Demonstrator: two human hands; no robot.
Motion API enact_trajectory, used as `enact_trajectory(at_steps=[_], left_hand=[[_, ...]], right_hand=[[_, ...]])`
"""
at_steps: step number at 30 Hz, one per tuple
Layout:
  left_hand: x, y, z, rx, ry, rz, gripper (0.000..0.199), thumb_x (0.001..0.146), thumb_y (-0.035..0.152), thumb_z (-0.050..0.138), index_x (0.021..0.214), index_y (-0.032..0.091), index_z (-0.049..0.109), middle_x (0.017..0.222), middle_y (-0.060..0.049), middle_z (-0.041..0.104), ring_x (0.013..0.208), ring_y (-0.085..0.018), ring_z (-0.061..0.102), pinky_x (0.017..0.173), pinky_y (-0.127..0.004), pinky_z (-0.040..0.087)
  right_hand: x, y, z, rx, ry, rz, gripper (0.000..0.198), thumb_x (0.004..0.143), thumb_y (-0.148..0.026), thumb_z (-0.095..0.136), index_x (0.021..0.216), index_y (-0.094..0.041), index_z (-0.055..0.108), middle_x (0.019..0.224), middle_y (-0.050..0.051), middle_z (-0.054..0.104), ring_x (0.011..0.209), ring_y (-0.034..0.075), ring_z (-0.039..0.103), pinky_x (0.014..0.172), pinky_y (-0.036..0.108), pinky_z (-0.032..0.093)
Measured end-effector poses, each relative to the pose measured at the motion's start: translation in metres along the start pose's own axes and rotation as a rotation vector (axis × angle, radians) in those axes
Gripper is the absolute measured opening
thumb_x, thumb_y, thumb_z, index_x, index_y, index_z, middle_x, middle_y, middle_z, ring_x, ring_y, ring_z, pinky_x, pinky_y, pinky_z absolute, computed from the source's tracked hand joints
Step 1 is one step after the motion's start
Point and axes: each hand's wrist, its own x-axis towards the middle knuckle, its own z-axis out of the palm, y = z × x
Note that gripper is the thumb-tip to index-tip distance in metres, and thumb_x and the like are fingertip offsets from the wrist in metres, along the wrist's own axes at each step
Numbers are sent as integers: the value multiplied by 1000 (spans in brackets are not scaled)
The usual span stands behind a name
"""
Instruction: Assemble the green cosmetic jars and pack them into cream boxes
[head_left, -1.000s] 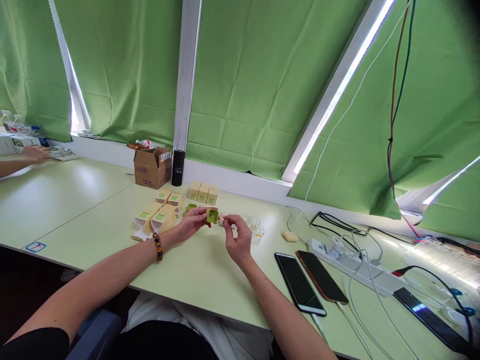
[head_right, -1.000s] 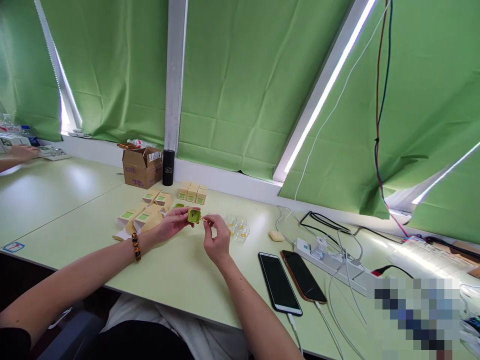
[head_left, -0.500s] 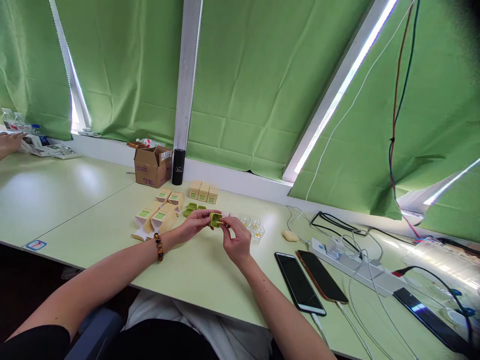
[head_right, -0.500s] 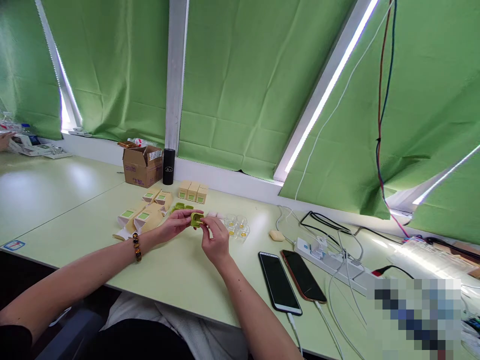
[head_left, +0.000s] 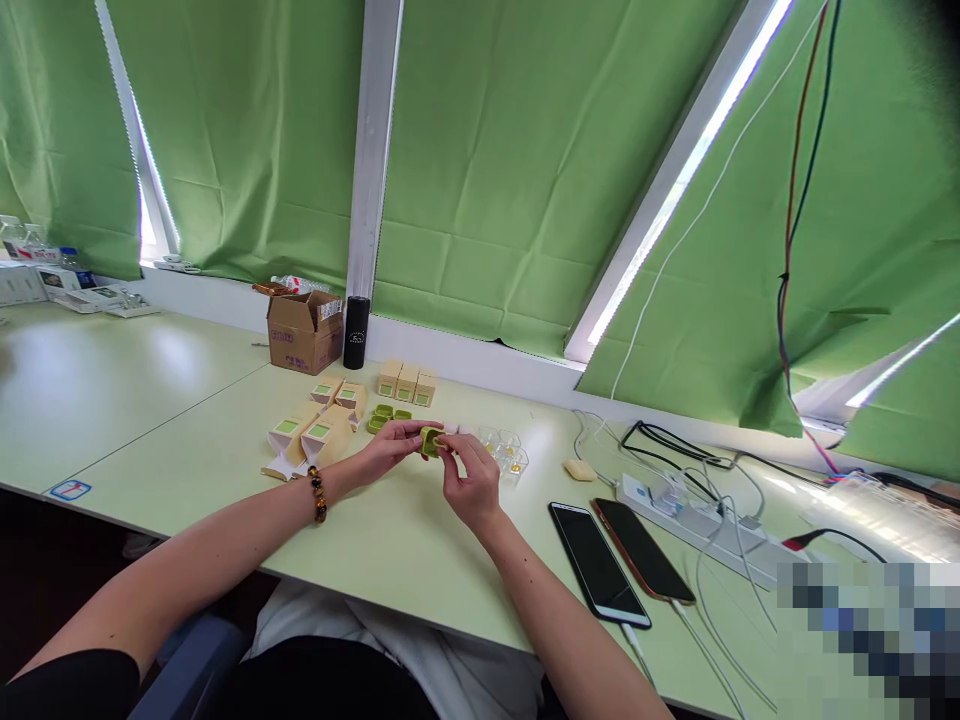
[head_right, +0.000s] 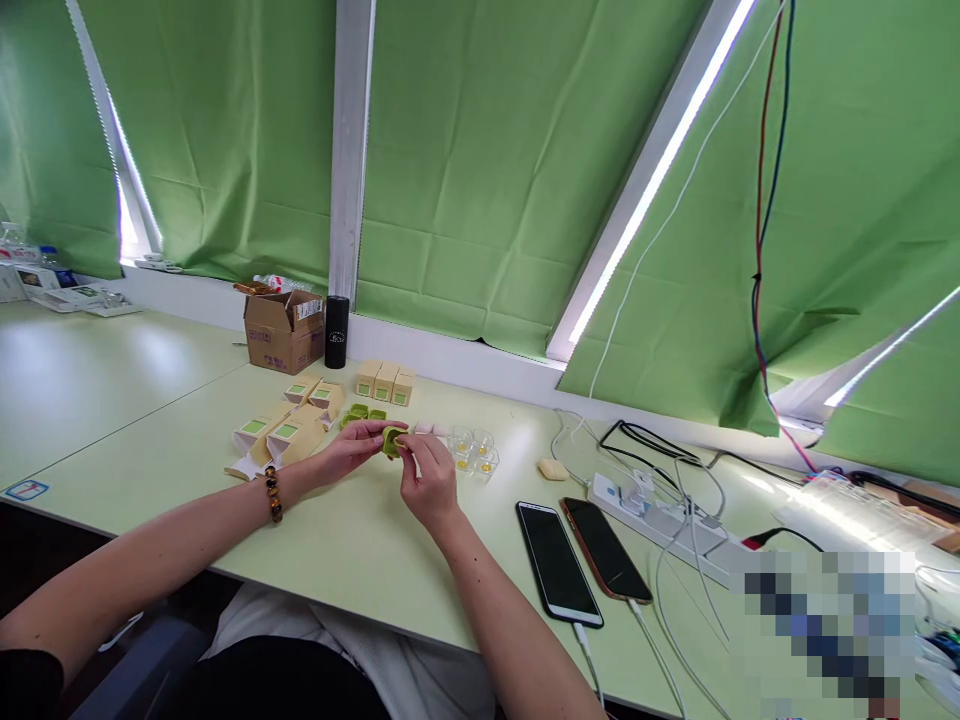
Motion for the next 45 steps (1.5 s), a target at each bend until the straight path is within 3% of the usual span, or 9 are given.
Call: enact_trajectory(at_steps=[14,27,45], left_hand=[[0,1,4,51,-20,10,50,84,40,80,126,14,73,114,-15,73,94,-20,64,84,-32,47],[2,-11,-6,180,-65,20,53,87,43,77,132,16,70,114,-14,73,96,-20,64,91,-34,50],[6,-10,-4,204,14,-40,56,77,47,86,119,13,75,108,-14,76,93,-21,69,85,-34,53]], right_hand=[[-2,4,0,-284,-58,4,15,95,-15,59,102,-21,71,92,8,60,85,22,56,71,35,48],[0,6,-2,-351,-126,-86,14,97,-16,58,90,-20,69,76,5,63,78,21,52,71,36,39],[-4,16,-2,-239,-97,-122,15,94,-14,59,88,-22,69,72,4,64,76,21,56,67,35,42]])
